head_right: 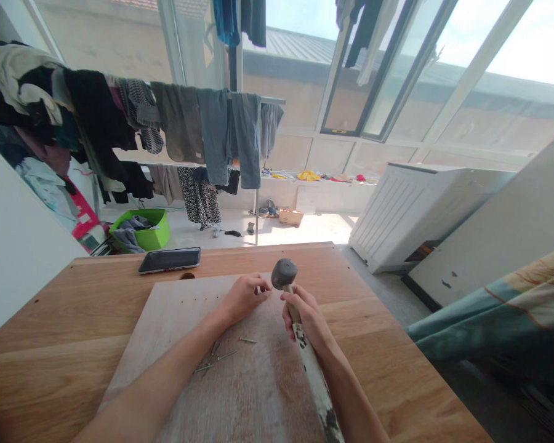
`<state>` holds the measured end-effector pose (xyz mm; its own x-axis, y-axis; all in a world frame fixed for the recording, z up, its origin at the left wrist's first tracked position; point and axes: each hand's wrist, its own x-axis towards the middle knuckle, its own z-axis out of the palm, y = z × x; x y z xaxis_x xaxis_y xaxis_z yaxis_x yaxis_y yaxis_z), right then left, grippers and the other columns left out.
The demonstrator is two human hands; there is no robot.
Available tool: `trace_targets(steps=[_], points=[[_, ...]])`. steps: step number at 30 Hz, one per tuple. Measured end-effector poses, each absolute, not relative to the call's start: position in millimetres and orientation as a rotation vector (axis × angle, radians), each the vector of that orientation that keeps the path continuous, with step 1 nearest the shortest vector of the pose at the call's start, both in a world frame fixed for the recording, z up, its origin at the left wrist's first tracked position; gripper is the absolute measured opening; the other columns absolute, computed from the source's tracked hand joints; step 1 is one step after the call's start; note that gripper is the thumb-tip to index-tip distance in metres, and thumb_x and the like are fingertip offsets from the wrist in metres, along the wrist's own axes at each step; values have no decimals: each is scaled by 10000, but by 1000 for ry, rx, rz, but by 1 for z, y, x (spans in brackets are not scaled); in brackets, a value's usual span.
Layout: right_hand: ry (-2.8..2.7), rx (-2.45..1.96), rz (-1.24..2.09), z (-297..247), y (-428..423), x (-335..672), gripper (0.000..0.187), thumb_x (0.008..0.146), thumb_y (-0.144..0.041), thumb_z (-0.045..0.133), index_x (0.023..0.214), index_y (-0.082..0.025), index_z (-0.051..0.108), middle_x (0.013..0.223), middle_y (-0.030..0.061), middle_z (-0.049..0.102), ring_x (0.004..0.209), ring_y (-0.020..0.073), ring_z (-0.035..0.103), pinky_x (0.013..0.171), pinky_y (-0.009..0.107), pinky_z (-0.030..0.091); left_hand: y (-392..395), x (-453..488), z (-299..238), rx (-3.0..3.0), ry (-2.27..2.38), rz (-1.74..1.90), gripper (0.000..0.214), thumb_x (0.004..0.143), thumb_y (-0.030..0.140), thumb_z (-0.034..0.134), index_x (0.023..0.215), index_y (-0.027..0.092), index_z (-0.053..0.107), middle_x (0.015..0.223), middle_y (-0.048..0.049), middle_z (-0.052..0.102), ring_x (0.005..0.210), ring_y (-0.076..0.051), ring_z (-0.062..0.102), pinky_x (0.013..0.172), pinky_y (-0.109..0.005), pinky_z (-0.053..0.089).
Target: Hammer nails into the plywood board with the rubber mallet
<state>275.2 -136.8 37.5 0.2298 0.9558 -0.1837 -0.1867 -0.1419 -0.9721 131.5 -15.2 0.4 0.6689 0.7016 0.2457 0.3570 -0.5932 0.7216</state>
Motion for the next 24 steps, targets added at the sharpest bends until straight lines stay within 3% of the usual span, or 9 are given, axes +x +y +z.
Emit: trace_targets(steps=[9, 24], points=[[-911, -1387, 1203, 35, -135, 272, 378, 747, -551, 655, 850, -219, 508, 402, -103, 507, 244, 93, 418, 264, 175, 275, -14, 133, -4, 2230, 762, 757, 144, 796, 102, 656, 787, 193, 767, 765, 0, 685, 677, -124, 606, 674, -223, 456], [-944, -1322, 1157, 34, -138, 271, 321, 816, -514, 614, 875, -212, 523, 422, -101, 514, 265, 83, 425, 283, 166, 289, -13, 133, -5, 2196, 762, 773, 89, 792, 154, 692, 783, 193, 771, 758, -2, 685, 660, -126, 605, 655, -223, 455]])
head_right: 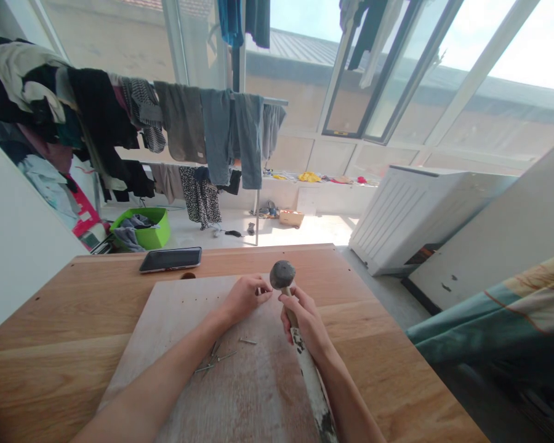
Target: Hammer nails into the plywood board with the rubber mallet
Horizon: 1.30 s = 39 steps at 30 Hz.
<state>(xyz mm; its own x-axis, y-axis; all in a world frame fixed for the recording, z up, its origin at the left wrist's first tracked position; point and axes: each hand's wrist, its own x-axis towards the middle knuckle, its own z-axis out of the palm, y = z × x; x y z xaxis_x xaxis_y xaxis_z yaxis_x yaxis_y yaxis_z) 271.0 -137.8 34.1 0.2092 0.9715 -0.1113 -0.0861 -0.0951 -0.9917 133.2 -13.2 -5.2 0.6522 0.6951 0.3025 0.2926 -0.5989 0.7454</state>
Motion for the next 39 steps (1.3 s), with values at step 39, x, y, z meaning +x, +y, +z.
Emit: trace_targets(steps=[39], points=[[-909, -1554, 1101, 22, -127, 276, 330, 729, -525, 604, 827, -238, 474, 426, -103, 518, 271, 105, 447, 275, 192, 299, -7, 127, 8, 2220, 729, 597, 116, 841, 247, 655, 885, 171, 730, 817, -30, 699, 740, -160, 645, 707, -253, 498]])
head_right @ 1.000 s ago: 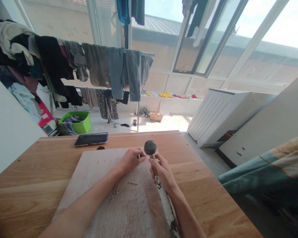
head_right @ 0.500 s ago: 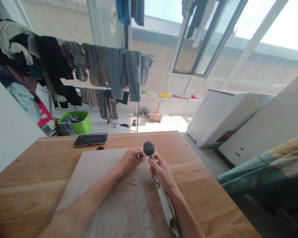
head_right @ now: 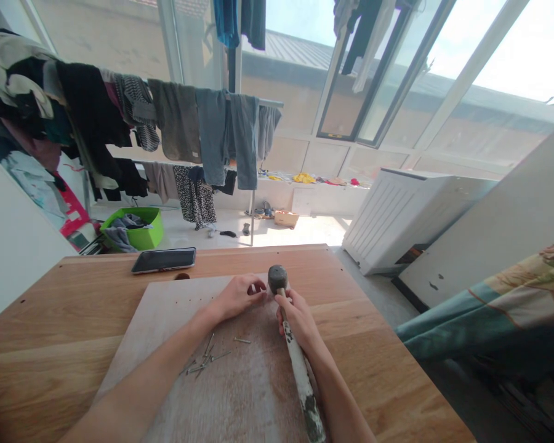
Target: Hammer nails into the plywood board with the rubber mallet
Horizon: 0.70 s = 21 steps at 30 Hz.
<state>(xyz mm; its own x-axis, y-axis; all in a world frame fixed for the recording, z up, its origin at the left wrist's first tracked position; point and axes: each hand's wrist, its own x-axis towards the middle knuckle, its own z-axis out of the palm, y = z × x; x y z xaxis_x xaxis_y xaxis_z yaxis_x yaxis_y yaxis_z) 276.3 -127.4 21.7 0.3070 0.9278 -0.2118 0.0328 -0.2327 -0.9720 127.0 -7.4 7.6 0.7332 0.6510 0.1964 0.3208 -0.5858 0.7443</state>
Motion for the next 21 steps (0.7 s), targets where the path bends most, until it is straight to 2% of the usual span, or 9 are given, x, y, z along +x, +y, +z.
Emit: trace_targets(steps=[6, 10, 21], points=[[-926, -1538, 1090, 23, -128, 275, 327, 740, -519, 622, 815, -234, 481, 427, -99, 525, 278, 99, 457, 285, 184, 309, -18, 136, 7, 2218, 910, 678, 120, 828, 232, 663, 890, 157, 734, 840, -54, 717, 756, -181, 657, 699, -264, 482], [-926, -1517, 1104, 22, -129, 276, 339, 744, -519, 649, 807, -229, 483, 418, -94, 528, 264, 101, 444, 271, 185, 303, -21, 140, 7, 2166, 985, 691, 123, 820, 176, 651, 873, 182, 762, 813, -37, 736, 732, -176, 656, 689, -264, 470], [-901, -1315, 1073, 38, -139, 275, 335, 814, -533, 605, 894, -218, 522, 431, -109, 483, 267, 85, 407, 284, 182, 274, -20, 137, 1, 2183, 904, 741, 103, 786, 182, 673, 815, 201, 770, 765, -10, 739, 680, -150, 629, 674, -249, 464]])
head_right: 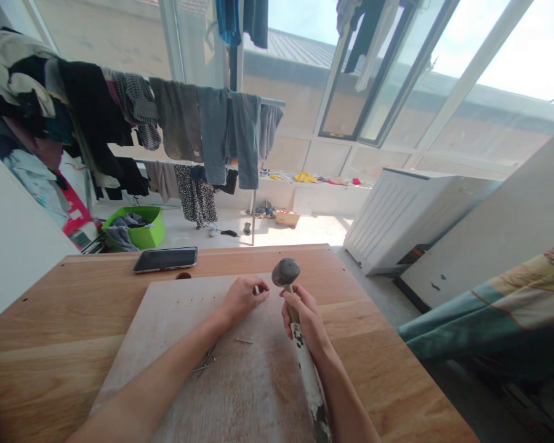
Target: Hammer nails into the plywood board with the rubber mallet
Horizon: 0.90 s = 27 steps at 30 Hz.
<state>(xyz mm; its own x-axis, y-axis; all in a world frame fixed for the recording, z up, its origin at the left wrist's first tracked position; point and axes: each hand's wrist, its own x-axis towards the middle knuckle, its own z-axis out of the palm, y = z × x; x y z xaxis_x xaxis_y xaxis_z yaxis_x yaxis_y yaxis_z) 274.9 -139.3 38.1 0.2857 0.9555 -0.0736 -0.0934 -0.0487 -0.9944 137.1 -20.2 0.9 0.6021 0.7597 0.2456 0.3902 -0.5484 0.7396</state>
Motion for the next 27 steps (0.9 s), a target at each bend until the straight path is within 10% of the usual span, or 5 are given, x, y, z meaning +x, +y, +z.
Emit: trace_targets(steps=[27], points=[[-1008, -1425, 1135, 37, -142, 271, 355, 813, -557, 607, 873, -213, 539, 423, -94, 512, 267, 92, 428, 286, 178, 288, -18, 137, 0, 2156, 866, 729, 128, 763, 148, 665, 775, 201, 780, 691, 9, 699, 638, -129, 590, 621, -222, 411]])
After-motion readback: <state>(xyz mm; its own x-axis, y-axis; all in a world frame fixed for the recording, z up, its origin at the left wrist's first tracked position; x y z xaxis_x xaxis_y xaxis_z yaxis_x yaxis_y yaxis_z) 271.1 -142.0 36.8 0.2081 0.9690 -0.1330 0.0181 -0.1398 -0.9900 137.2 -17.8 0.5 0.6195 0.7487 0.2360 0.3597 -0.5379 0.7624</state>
